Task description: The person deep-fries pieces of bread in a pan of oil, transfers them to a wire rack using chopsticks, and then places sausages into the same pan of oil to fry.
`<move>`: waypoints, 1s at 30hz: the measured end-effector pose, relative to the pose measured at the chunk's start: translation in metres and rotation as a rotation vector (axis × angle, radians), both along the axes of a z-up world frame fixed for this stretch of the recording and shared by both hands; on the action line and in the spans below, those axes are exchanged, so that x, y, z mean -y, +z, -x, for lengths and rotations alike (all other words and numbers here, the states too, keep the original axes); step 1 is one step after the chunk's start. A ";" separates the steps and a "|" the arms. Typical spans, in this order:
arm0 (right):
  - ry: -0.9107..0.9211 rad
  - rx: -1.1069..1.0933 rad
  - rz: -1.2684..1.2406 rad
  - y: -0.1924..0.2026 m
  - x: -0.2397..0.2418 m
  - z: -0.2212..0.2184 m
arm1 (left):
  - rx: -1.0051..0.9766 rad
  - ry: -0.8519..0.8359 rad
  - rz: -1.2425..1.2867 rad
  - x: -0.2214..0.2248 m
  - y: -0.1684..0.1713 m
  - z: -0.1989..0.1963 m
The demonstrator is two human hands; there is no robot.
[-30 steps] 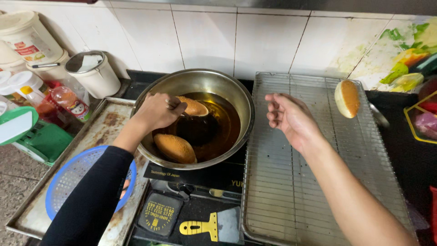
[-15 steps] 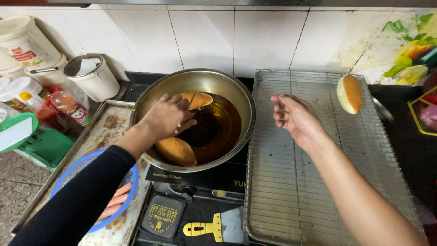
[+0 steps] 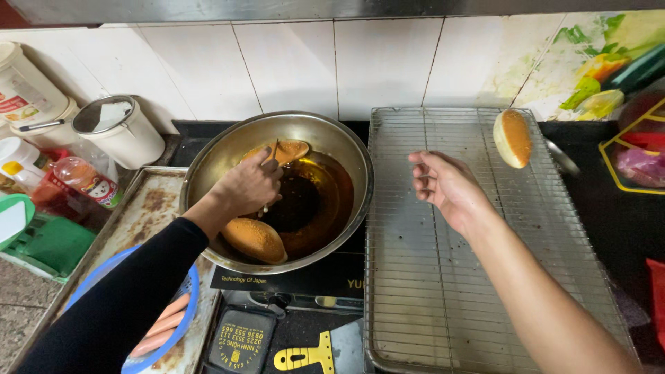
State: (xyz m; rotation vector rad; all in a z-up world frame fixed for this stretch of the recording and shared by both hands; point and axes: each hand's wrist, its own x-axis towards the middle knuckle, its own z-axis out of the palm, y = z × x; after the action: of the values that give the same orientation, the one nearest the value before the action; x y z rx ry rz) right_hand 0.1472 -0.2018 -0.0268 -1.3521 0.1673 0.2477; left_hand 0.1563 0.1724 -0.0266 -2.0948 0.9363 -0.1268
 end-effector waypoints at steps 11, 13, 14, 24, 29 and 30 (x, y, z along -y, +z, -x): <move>0.007 -0.030 0.015 -0.002 0.003 0.003 | 0.113 -0.184 -0.290 -0.006 0.004 -0.004; 0.010 -0.023 0.044 -0.003 0.003 0.003 | 0.102 -0.195 -0.264 -0.006 0.007 0.001; 0.012 -0.024 0.032 -0.005 0.003 0.002 | 0.092 -0.206 -0.240 -0.006 0.008 0.003; 0.042 -0.044 0.004 -0.012 0.002 0.001 | 0.057 -0.101 -0.246 -0.003 0.002 -0.019; 0.032 -0.036 -0.018 -0.009 0.008 0.001 | 0.199 -0.269 -0.253 -0.005 0.007 -0.013; 0.025 -0.040 -0.021 -0.010 0.009 0.001 | 0.199 -0.271 -0.254 -0.003 0.009 -0.011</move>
State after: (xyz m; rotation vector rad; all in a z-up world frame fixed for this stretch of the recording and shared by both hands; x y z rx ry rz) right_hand 0.1459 -0.2103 -0.0365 -1.3294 0.1804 0.2967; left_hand 0.1677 0.1756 -0.0174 -1.6835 1.0506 -0.3327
